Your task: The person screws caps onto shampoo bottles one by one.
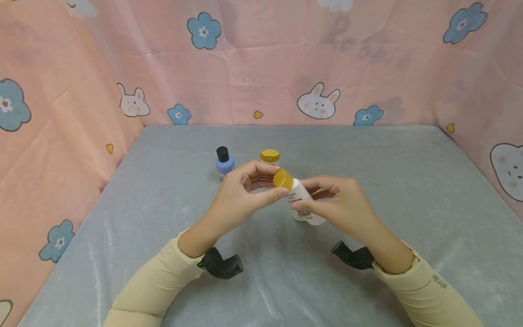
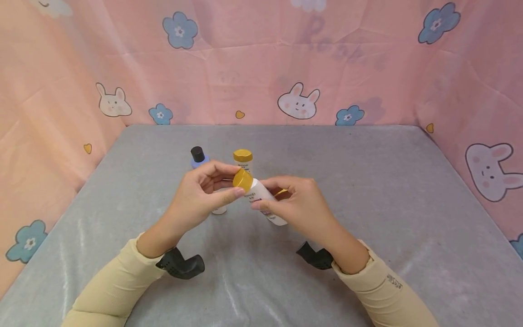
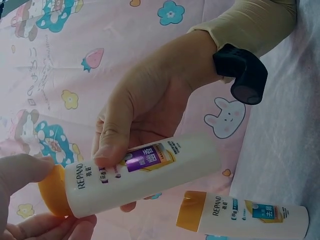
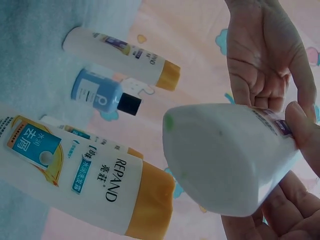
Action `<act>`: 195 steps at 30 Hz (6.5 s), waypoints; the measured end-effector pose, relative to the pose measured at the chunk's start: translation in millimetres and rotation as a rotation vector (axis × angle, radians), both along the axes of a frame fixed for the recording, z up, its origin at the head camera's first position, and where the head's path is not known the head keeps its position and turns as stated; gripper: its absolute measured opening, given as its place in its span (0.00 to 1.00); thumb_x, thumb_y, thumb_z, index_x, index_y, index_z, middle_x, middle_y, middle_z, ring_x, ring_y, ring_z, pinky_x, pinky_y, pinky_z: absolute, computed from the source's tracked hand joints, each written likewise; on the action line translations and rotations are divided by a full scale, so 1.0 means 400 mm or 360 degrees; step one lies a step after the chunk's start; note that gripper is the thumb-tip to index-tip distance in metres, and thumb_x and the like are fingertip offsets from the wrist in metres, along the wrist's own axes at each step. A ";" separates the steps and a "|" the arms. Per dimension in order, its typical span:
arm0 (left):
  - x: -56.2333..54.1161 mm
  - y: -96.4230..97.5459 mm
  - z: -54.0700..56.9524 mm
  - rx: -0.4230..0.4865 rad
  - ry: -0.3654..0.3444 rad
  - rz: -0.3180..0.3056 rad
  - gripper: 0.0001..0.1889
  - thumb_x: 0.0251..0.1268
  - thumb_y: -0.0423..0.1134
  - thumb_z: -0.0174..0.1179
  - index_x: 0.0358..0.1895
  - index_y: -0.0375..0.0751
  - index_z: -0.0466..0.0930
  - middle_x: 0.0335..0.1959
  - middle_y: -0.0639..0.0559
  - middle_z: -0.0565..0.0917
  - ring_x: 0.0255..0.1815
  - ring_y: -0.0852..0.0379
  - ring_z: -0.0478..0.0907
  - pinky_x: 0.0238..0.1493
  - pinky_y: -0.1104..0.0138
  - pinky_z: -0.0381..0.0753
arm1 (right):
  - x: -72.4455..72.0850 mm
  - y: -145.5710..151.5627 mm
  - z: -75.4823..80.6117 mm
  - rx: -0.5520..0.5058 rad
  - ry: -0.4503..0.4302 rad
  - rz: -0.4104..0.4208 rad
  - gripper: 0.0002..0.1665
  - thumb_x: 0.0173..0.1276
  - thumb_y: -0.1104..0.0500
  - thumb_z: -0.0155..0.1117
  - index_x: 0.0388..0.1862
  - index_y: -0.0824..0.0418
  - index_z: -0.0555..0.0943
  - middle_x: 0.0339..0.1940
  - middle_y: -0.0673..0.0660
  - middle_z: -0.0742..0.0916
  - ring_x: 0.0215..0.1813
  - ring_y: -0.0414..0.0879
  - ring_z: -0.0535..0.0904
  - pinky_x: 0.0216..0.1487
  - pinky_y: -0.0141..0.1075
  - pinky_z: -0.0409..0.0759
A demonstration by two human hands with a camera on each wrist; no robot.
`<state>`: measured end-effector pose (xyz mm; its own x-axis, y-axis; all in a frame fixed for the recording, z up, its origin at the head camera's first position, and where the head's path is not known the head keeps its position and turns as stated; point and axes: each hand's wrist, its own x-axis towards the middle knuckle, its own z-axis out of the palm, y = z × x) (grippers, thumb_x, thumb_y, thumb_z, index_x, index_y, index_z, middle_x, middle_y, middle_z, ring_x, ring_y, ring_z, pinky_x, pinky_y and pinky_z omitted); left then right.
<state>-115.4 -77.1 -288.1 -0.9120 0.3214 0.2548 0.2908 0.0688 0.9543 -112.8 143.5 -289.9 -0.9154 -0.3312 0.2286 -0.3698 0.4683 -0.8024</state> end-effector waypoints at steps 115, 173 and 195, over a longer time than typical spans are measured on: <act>-0.005 -0.002 -0.011 0.0158 0.0082 -0.0188 0.17 0.64 0.24 0.62 0.56 0.24 0.78 0.54 0.32 0.82 0.49 0.55 0.84 0.55 0.65 0.85 | -0.014 0.015 0.013 -0.0118 -0.0287 0.0104 0.16 0.56 0.58 0.79 0.43 0.63 0.89 0.36 0.57 0.91 0.35 0.44 0.85 0.37 0.37 0.87; -0.223 0.208 -0.066 0.0035 -0.0143 0.0203 0.20 0.66 0.40 0.67 0.60 0.44 0.81 0.56 0.48 0.85 0.58 0.55 0.81 0.60 0.65 0.82 | -0.223 0.138 -0.048 -0.0335 -0.0534 -0.0200 0.33 0.68 0.47 0.68 0.68 0.60 0.76 0.49 0.37 0.86 0.56 0.33 0.79 0.72 0.46 0.73; -0.249 0.236 -0.162 -0.0194 -0.0337 0.0284 0.18 0.66 0.38 0.66 0.59 0.45 0.83 0.56 0.50 0.85 0.58 0.53 0.82 0.57 0.62 0.84 | -0.260 0.134 -0.145 -0.0235 -0.0811 -0.0293 0.31 0.71 0.57 0.65 0.71 0.64 0.72 0.73 0.63 0.74 0.71 0.59 0.73 0.72 0.49 0.73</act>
